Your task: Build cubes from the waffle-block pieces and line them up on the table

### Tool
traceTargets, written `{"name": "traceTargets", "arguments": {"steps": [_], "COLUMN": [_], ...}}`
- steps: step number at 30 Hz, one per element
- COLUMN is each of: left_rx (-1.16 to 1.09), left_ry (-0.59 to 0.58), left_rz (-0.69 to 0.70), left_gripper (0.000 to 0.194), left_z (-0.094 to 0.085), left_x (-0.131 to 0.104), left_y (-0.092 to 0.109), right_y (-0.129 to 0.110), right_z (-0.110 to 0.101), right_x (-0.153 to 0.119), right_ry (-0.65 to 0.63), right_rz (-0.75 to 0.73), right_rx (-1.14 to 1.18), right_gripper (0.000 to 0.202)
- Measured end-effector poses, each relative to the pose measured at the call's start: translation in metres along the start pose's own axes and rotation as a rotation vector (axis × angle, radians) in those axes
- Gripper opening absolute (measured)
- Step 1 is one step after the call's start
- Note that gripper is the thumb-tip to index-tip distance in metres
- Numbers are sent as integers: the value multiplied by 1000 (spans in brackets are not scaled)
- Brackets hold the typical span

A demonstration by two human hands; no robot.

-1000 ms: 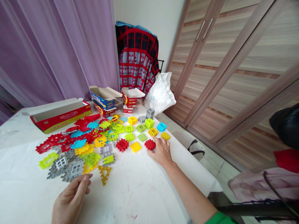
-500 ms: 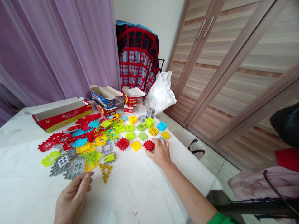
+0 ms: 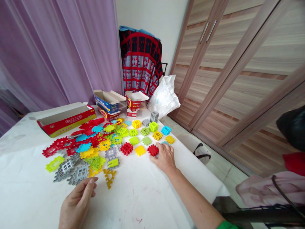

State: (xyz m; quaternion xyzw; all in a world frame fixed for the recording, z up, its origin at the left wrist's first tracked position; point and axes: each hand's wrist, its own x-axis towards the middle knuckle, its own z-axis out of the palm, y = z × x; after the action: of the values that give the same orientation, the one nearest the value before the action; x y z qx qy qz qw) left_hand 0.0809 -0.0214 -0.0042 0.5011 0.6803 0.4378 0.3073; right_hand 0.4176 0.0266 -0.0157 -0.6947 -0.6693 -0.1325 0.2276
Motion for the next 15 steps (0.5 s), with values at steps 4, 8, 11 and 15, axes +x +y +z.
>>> {"name": "traceTargets", "arguments": {"steps": [4, 8, 11, 15], "left_rx": [-18, -13, -13, -24], "left_ry": [-9, -3, -2, 13], "left_rz": [3, -4, 7, 28], "left_gripper": [62, 63, 62, 60], "left_z": [0, 1, 1, 1], "left_x": [1, 2, 2, 1], "left_y": [-3, -6, -7, -6], "right_y": [-1, 0, 0, 3], "right_z": [-1, -1, 2, 2], "right_x": [1, 1, 1, -1], "right_ry": [-6, -10, -8, 6], "right_rz": [-1, -4, -6, -6], "right_rx": [-5, -5, -2, 7], "right_gripper": [47, 46, 48, 49]}}
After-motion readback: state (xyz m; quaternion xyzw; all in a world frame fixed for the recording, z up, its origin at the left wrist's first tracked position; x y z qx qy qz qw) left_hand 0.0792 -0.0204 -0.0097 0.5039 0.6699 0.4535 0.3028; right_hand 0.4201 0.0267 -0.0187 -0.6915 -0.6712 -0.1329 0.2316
